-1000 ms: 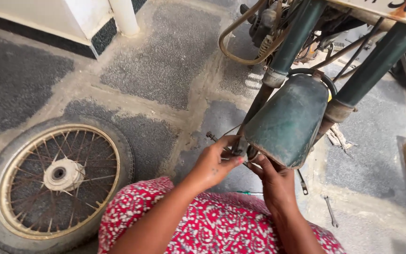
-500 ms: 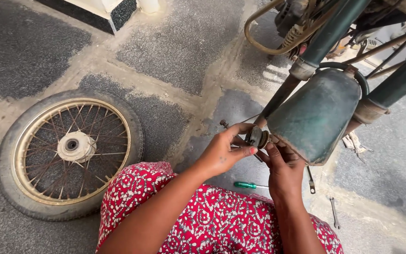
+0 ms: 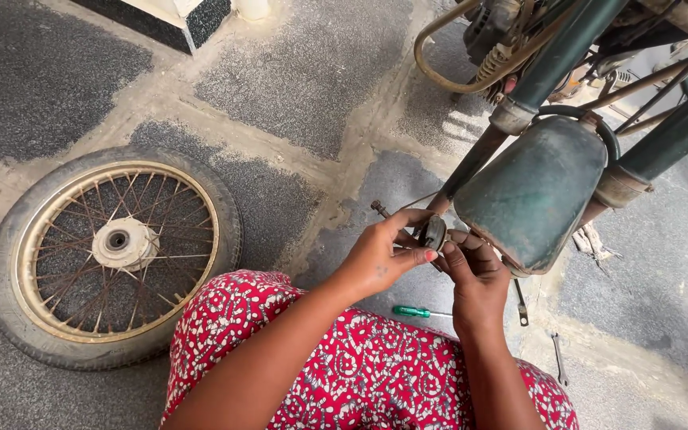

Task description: The person sits on the floor at the front of a motorcycle and works on the front fork and wheel hub area. They handle a bearing-like metal component, use a screwdriver on the fork assembly, work a long rod through the fork with both hands, fit parts into the hub, then pick up a hammer and pliers from the floor and continue working on the fork with a wrench.

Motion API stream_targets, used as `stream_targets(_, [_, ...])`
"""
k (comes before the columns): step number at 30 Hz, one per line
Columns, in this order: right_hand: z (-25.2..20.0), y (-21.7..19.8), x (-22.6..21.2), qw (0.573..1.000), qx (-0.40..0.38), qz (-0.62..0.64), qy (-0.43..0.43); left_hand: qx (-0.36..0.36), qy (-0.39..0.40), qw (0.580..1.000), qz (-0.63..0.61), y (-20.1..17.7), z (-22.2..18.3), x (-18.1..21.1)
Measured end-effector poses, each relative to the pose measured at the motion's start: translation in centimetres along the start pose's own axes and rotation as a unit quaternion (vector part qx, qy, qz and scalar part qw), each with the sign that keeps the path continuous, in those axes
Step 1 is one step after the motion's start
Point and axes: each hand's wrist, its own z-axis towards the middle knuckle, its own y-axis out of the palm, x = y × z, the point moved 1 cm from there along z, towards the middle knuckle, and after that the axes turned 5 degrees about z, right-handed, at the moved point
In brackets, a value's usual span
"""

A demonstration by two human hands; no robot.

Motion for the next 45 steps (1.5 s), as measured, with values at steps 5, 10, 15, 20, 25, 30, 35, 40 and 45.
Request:
stream_targets(5, [0.1,0.2,0.2,1.0,-0.004,-0.025,-0.014,0.004,-0.004,1.0,0.014,-0.1,0.0,0.0])
stream_targets(10, [0.2,-0.1,0.9,1.0,-0.004,-0.025,-0.016,0.004,-0.003,1.0,0.007,-0.2,0.0,-0.1])
stream_targets(15, [0.2,0.1,1.1,0.992,-0.016,-0.092,-0.079,0.017,0.05,0.999,0.013,0.0,-0.1,-1.4])
stream_targets(20, [-0.2,0.8,0.4,0.983,0.001,-0.161,-0.089,0.004,0.016,0.999,0.05,-0.2,-0.2,0.0])
stream_targets(25, [-0.4,1.1,0.2,0.972,0.005,-0.205,-0.115,-0.002,0.016,0.998,0.059,0.0,-0.5,-0.5])
stream_targets(30, [-0.1,0.6,1.0,0.968,0.011,-0.224,-0.113,0.001,0.006,0.995,0.105,0.4,-0.9,-0.3])
stream_targets(35, [0.1,0.6,1.1,0.976,0.008,-0.188,-0.114,0.003,0.015,0.994,0.113,0.3,-0.7,-0.2])
stream_targets(40, [-0.2,0.9,0.8,0.963,0.012,-0.226,-0.143,0.002,0.022,0.996,0.085,0.2,-0.3,-0.6])
stream_targets(45, [-0.6,0.2,0.7,0.957,0.014,-0.234,-0.168,-0.016,0.004,1.0,-0.017,1.3,0.1,-3.5])
